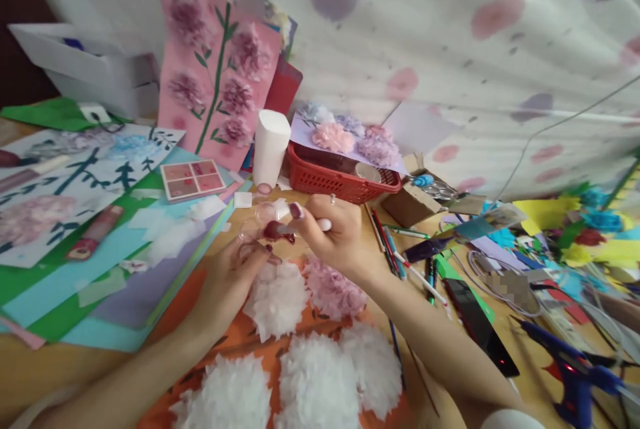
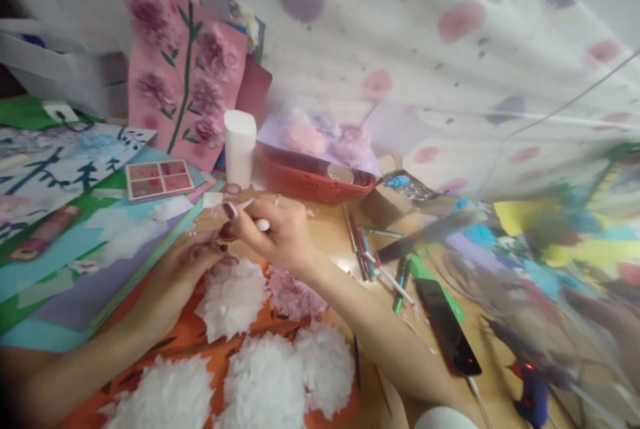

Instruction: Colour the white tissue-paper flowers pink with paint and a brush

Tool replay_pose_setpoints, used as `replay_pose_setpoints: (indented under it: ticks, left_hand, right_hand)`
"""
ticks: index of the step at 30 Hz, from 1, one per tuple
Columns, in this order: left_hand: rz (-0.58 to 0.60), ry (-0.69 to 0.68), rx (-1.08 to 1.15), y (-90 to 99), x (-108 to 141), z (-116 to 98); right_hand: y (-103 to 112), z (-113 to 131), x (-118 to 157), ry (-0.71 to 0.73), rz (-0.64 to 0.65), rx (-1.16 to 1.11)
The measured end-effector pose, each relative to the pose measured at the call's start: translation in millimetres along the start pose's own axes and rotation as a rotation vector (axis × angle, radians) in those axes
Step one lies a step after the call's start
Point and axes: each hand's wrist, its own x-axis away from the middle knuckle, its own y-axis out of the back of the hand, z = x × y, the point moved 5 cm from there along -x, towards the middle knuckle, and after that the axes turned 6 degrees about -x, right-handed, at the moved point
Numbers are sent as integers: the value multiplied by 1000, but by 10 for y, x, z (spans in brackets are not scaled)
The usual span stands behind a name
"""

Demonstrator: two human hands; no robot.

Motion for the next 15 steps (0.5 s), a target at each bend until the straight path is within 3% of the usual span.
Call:
replay_pose_setpoints:
  ticks: [9, 13, 15]
  left_hand:
    - [-3, -2, 9, -10, -21, 83]
    - [-77, 56, 121, 54, -68, 144]
    - [-130, 71, 203, 88, -77, 164]
  right_hand:
    - [-54, -156, 23, -197, 16, -21]
    - [166, -340, -18, -316, -180, 4]
    - [194, -405, -12, -324, -124, 49]
